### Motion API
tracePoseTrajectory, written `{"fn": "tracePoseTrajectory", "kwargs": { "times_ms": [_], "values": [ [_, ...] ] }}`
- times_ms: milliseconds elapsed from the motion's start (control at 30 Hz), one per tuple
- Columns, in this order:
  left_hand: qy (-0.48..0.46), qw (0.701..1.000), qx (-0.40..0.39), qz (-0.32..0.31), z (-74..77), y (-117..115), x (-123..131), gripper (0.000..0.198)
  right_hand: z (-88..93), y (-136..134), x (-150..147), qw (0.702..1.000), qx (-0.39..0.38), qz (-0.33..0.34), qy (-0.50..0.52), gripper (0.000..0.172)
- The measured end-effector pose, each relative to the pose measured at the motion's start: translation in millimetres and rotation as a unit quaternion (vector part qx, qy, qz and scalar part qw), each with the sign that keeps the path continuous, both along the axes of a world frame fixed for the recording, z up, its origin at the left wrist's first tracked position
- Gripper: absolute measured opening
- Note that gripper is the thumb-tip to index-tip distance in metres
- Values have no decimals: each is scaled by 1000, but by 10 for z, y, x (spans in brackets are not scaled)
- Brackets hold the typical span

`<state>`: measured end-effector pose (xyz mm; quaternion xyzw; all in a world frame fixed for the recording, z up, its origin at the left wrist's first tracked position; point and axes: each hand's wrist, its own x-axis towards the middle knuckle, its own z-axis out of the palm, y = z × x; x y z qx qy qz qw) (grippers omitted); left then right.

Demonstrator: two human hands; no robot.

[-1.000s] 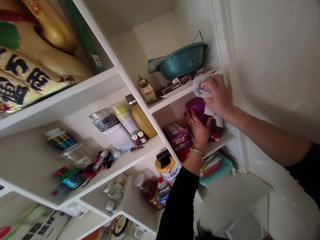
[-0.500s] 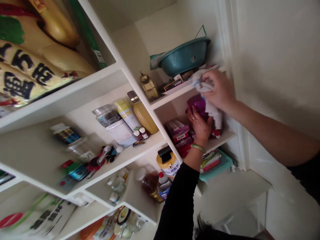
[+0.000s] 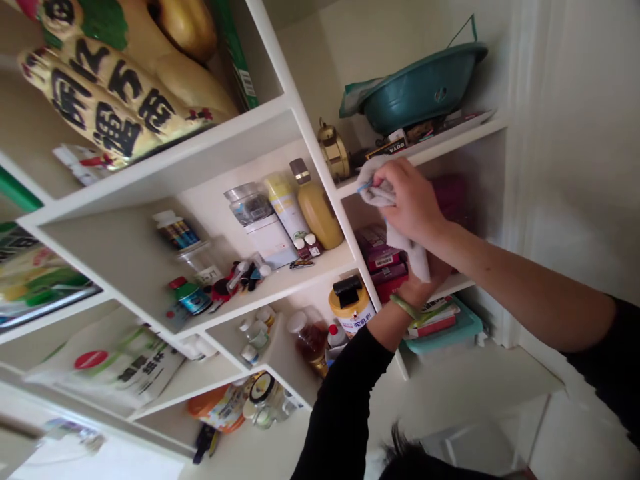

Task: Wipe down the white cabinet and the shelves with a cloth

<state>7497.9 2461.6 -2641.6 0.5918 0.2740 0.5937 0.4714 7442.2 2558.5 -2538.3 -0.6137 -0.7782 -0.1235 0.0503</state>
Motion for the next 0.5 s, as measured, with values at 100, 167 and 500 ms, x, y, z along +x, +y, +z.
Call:
{"fn": "tracePoseTrajectory", "kwargs": {
  "times_ms": [100,167,500],
  "values": [
    [-83,996,28,-9,-182,-239,-374,34,169,38,177,999,-33,27,4,43],
    [-128,989,78,10,-352,-321,-785,28,410,56,473,1000,-1,10,4,39],
    [-206,961,-59,174,-748,544,-1440,73,-35,45,19,1000,6,10,17,30]
  ]
}}
